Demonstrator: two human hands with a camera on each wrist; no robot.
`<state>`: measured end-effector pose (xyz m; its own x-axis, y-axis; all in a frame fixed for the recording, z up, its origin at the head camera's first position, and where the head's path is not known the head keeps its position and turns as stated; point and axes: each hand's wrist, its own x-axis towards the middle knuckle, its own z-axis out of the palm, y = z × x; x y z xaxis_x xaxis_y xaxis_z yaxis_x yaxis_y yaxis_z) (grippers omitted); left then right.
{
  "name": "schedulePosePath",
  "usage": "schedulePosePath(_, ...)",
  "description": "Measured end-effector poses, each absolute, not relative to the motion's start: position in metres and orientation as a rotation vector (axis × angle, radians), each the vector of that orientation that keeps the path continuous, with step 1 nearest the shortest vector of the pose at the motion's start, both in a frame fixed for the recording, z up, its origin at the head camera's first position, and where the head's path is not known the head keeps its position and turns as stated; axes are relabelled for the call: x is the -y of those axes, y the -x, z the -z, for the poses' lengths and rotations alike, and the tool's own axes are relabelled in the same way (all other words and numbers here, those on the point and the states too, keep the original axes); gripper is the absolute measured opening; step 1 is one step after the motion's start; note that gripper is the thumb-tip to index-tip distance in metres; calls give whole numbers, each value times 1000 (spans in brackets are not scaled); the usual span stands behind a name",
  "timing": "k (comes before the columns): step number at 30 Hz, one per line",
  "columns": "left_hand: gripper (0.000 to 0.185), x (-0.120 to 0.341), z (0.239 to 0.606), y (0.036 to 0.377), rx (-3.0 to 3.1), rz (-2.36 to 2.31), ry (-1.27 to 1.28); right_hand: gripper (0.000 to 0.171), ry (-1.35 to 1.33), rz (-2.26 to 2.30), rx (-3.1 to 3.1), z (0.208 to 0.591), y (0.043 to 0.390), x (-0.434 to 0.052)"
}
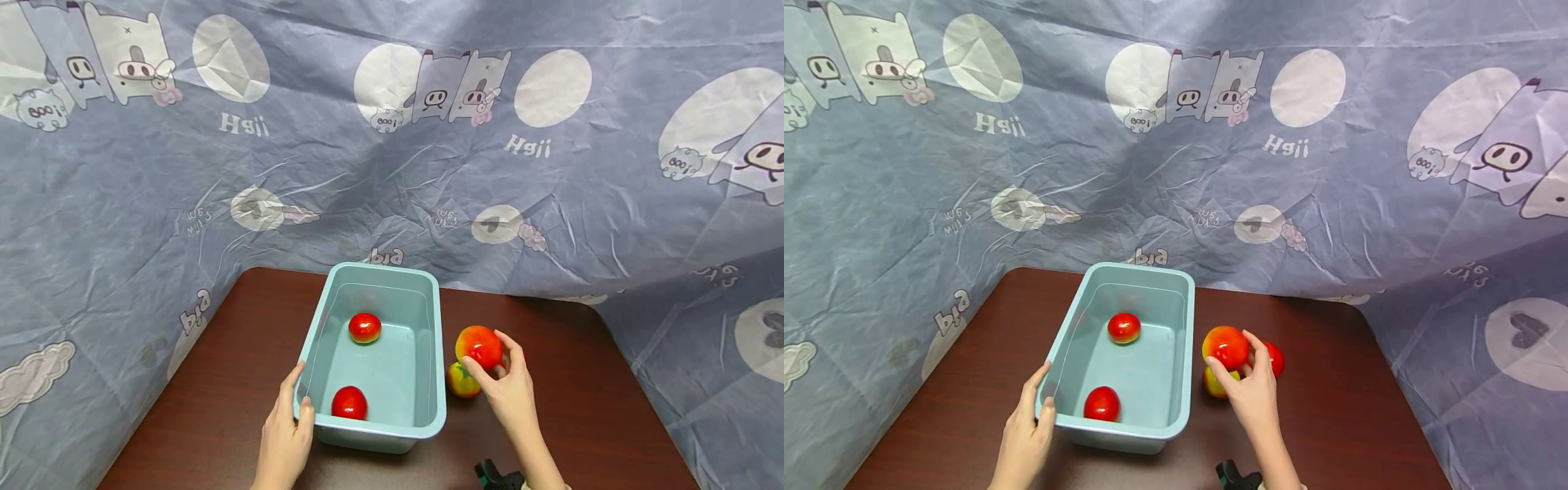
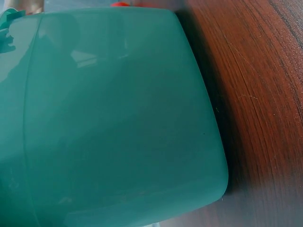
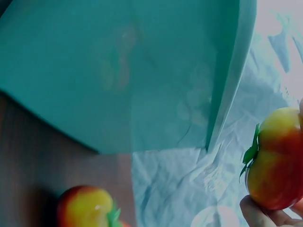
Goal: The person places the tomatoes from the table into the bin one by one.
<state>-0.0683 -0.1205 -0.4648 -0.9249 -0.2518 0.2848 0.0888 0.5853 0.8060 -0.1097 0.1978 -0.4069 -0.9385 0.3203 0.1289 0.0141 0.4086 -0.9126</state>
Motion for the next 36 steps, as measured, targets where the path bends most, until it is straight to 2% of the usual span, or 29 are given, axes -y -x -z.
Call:
schedulePosePath(18, 57, 120, 464, 68, 2460, 1278, -127, 77, 24, -1568, 2442, 397, 103, -158)
schedulePosePath(36, 55, 120, 462, 69, 2477, 1290, -143, 80, -419, -1121, 2590, 403, 104, -133)
